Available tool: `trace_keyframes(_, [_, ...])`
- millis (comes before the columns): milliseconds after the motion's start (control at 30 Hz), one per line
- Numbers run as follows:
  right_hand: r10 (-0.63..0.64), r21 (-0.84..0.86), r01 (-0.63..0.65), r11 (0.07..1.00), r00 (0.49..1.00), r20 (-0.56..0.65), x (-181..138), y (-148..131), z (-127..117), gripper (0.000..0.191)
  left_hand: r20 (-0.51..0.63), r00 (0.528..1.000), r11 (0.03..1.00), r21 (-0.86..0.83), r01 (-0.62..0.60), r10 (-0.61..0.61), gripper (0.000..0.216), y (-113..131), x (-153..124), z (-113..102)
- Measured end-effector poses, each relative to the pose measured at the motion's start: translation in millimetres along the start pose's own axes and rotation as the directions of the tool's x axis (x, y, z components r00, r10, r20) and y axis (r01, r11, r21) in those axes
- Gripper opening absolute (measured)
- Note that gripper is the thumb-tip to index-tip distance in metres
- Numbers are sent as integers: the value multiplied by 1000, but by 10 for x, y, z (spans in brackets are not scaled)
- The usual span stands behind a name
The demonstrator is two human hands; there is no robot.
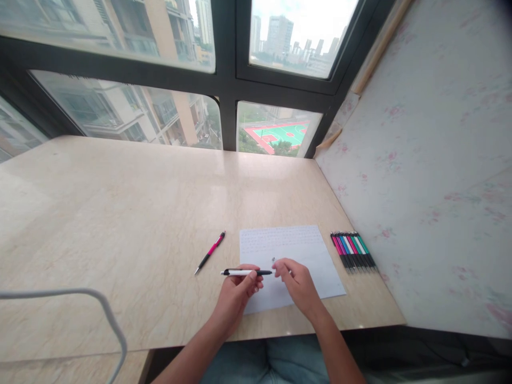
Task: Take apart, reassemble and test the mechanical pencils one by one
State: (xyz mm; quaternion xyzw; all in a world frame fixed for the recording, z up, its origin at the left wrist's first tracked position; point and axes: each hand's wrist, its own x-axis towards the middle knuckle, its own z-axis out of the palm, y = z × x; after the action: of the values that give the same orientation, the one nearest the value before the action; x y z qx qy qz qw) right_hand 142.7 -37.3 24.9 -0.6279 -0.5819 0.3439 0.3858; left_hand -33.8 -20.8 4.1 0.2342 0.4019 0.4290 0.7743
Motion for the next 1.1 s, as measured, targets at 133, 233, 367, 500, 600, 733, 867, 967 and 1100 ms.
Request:
trace_keyframes(133, [18,83,-28,996,993,113,-70,-87,38,38,45,999,1000,14,0,-1,28,-7,-14,9])
trace_keyframes(233, [40,93,-48,994,996,85,-78,-91,25,34,45,999,1000,17,-3,2,29,14,-10,11])
trace_keyframes(367, [34,76,-37,996,999,40,-87,-54,-16,21,-11,1000,1000,11,-21,21,27,31,17,-3])
trace_keyframes(500, [-2,68,2,998,1000,-9,-99,16,-94,17,-104,994,999,-43,-30,25,31,52,46,-23])
trace_keyframes(600, [-13,33,14,999,999,-29,-111,102,-205,15,-151,988,997,-73,-30,19,33,82,54,-29])
trace_keyframes(733, [34,-37,-39,999,993,-117,-118,258,-305,16,-188,982,994,-96,-47,28,35,108,50,-23])
trace_keyframes(867, [27,-173,-67,983,974,-225,-67,364,-190,16,-181,983,995,-93,-36,19,37,91,46,-14])
trace_keyframes(967, [-76,-326,-20,945,957,-281,20,376,-12,15,-186,983,996,-82,-20,5,38,65,52,-19])
trace_keyframes(1100, [-162,-487,-30,873,924,-346,126,342,174,12,-180,984,998,-69,-9,-4,38,42,63,-33])
